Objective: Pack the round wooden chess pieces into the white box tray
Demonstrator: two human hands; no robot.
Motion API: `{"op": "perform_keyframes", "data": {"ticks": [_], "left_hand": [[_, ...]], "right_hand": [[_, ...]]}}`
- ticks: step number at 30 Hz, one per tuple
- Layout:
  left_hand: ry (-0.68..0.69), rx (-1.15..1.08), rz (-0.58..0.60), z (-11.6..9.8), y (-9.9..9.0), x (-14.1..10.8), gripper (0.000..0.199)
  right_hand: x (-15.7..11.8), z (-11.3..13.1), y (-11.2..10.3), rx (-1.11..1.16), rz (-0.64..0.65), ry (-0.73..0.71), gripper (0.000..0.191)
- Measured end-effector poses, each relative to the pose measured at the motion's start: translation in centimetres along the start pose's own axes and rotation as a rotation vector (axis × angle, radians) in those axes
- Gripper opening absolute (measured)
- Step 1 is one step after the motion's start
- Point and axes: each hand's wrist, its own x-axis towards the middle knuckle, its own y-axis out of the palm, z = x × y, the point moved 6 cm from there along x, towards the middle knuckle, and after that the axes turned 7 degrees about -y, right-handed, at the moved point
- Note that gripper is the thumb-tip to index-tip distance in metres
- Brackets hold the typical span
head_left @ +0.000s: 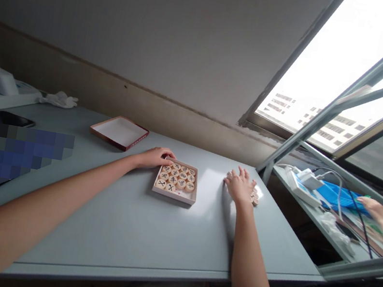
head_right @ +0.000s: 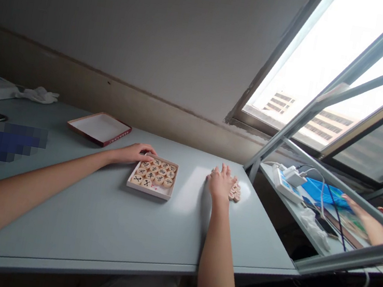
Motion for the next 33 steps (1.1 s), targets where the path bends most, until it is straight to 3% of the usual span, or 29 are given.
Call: {"op": "perform_keyframes", "data": {"ticks": [2, 5, 11, 14, 16, 19, 23, 29, 33], "left_hand": [[-0.001, 0.008, -0.007, 0.1, 0.0, 0.1, 0.036], [0.002, -0.007, -0.014, 0.2, 0.1, 0.2, 0.036], [0.007, -0.002, -0.017, 0.4, 0.1, 0.2, 0.035], [0.005, -0.01, -0.017, 0.4, 0.1, 0.1, 0.034], [-0.003, -0.02, -0.012, 0.3, 0.1, 0.1, 0.034], [0.002, -0.029, -0.009, 0.0, 0.0, 0.0, 0.033], [0.015, -0.027, -0.015, -0.1, 0.0, 0.0, 0.032], [0.032, 0.0, -0.025, -0.1, -0.1, 0.0, 0.032], [0.043, 0.008, -0.023, -0.2, -0.1, 0.0, 0.034]], "right_hand": [[0.0, -0.5, 0.9, -0.028, 0.061, 0.002, 0.027], [0.1, -0.2, 0.7, -0.055, 0.03, -0.028, 0.025], [-0.4, 0.8, -1.3, -0.033, 0.015, -0.048, 0.02], [-0.9, 1.4, -2.6, 0.11, 0.049, -0.092, 0.017], [-1.2, 2.5, -3.3, 0.322, 0.097, -0.199, 0.02], [-1.9, 5.9, -4.5, 0.697, 0.177, -0.495, 0.026], [-3.2, 10.3, -5.1, 0.815, 0.261, -0.775, 0.025], [-4.2, 12.4, -4.0, 0.893, 0.451, -0.844, 0.025], [-3.9, 12.0, -4.2, 0.862, 0.391, -0.781, 0.025]]}}
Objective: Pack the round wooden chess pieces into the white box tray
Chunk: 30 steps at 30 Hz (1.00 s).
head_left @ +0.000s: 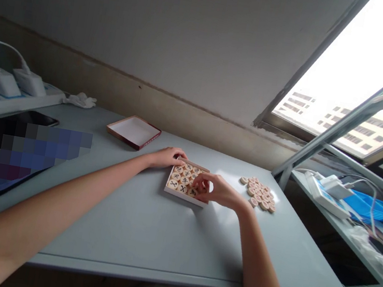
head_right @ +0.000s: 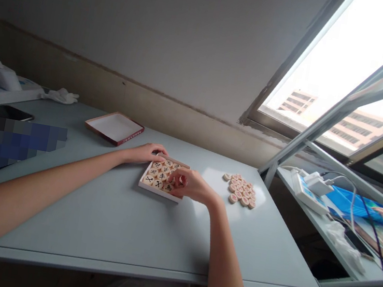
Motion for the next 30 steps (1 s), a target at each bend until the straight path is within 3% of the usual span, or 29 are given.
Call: {"op": "perform_keyframes", "data": {"ticks": [5, 12, 21, 26, 28, 30], "left_hand": [[0.002, -0.007, 0.0, -0.1, 0.0, -0.1, 0.034], [-0.001, 0.0, 0.002, 0.0, 0.0, 0.0, 0.033], [-0.006, 0.002, -0.004, 0.0, 0.0, 0.0, 0.034], [-0.015, 0.003, -0.005, 0.0, 0.0, 0.0, 0.035], [-0.016, 0.003, -0.005, 0.1, 0.0, 0.0, 0.036], [-0.007, -0.002, -0.001, 0.1, 0.0, 0.1, 0.036]], "right_hand": [[0.0, 0.0, 0.2, 0.002, 0.023, -0.002, 0.005], [-0.5, -0.4, -0.7, -0.025, -0.012, 0.011, 0.006], [-0.3, -0.7, 0.2, -0.027, 0.034, 0.045, 0.008], [-0.4, -0.5, -0.4, -0.013, 0.04, 0.03, 0.014], [-0.8, -1.3, -1.6, -0.136, -0.065, 0.052, 0.019], [-1.7, -3.0, -3.6, -0.396, -0.27, 0.169, 0.021]]}}
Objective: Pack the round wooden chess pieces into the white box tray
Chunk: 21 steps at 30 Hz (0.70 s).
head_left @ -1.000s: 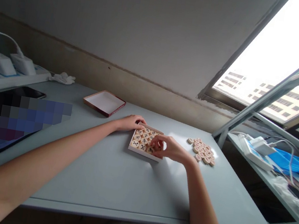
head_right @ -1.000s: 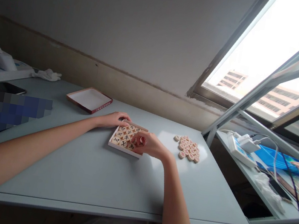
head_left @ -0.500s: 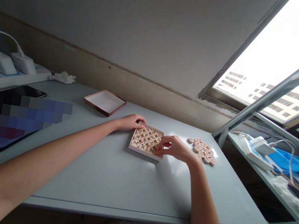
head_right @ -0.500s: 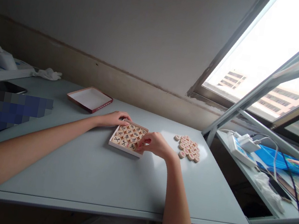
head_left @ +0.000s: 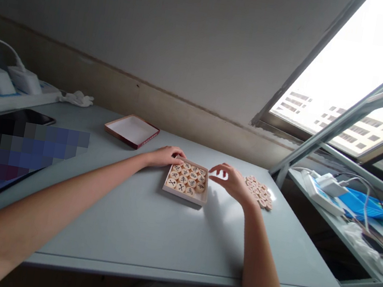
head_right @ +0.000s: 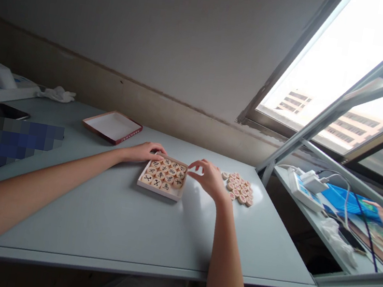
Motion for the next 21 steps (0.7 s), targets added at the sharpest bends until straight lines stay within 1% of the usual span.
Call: {"op": "perform_keyframes", "data": {"ticks": [1, 2, 3, 5, 6, 8, 10, 13, 15, 16, 17, 19, 21], "left_hand": [[0.005, -0.001, 0.002, 0.0, 0.0, 0.0, 0.036], [0.008, -0.002, 0.004, 0.0, 0.0, 0.0, 0.036], [0.008, -0.002, 0.004, 0.0, 0.0, 0.0, 0.036], [0.002, -0.001, 0.004, 0.1, 0.0, 0.1, 0.035], [-0.001, -0.003, 0.007, 0.1, 0.1, 0.1, 0.035], [-0.004, -0.008, 0.011, 0.2, 0.1, 0.1, 0.035], [-0.002, -0.014, 0.013, 0.3, 0.1, 0.2, 0.035], [-0.011, -0.016, 0.013, 0.4, 0.2, 0.2, 0.036], [-0.018, -0.006, 0.011, 0.5, 0.2, 0.2, 0.036], [-0.016, -0.001, 0.007, 0.5, 0.2, 0.2, 0.035], [-0.011, 0.001, 0.004, 0.5, 0.2, 0.2, 0.034], [0.001, 0.002, -0.002, 0.4, 0.1, 0.2, 0.033], [0.004, 0.003, -0.006, 0.4, 0.1, 0.2, 0.034]], "right_hand": [[-0.3, -1.4, -0.6, -0.155, -0.087, 0.09, 0.023], [-0.8, -2.8, -0.9, -0.301, -0.144, 0.189, 0.026], [-1.3, -4.3, -1.1, -0.423, -0.157, 0.289, 0.029], [-2.3, -6.7, -0.7, -0.561, -0.079, 0.441, 0.032], [-2.7, -7.6, -0.4, -0.583, -0.027, 0.483, 0.031], [-3.1, -8.5, -0.1, -0.58, 0.032, 0.502, 0.026], [-3.1, -8.4, -0.3, -0.559, 0.009, 0.469, 0.025], [-2.8, -7.1, -1.3, -0.494, -0.056, 0.433, 0.024], [-2.6, -6.1, -1.8, -0.386, -0.056, 0.405, 0.023], [-2.5, -5.4, -1.9, -0.298, -0.041, 0.372, 0.024], [-2.3, -4.6, -2.0, -0.189, -0.024, 0.321, 0.024], [-1.8, -2.6, -1.9, 0.042, 0.013, 0.175, 0.025], [-1.4, -0.4, -1.5, 0.206, 0.077, 0.018, 0.026]]}}
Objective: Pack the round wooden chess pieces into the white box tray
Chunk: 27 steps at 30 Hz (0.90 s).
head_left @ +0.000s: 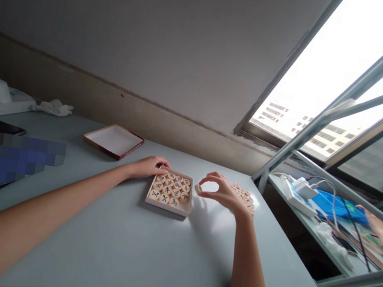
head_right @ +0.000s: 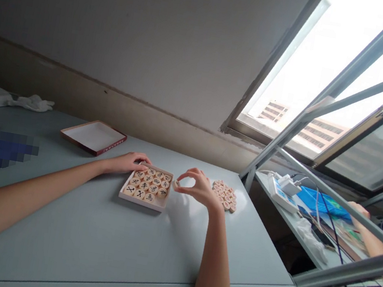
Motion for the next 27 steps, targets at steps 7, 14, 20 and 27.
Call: {"op": "perform_keyframes", "data": {"ticks": [7, 14, 20, 27], "left_hand": [[-0.014, 0.015, 0.001, -0.2, -0.1, -0.1, 0.033], [-0.02, 0.028, 0.008, -0.5, -0.1, -0.3, 0.034], [-0.023, 0.014, 0.016, -0.3, -0.1, -0.2, 0.035], [-0.04, -0.024, -0.096, 0.4, -0.4, 0.0, 0.036]], "right_hand": [[0.6, 2.9, 2.7, 0.037, 0.237, -0.165, 0.023], [0.7, 2.7, 2.9, 0.037, 0.232, -0.2, 0.022], [0.0, 0.2, 0.7, -0.234, 0.052, 0.021, 0.014], [-4.7, -6.6, -3.8, -0.657, -0.09, 0.813, 0.016]]}}
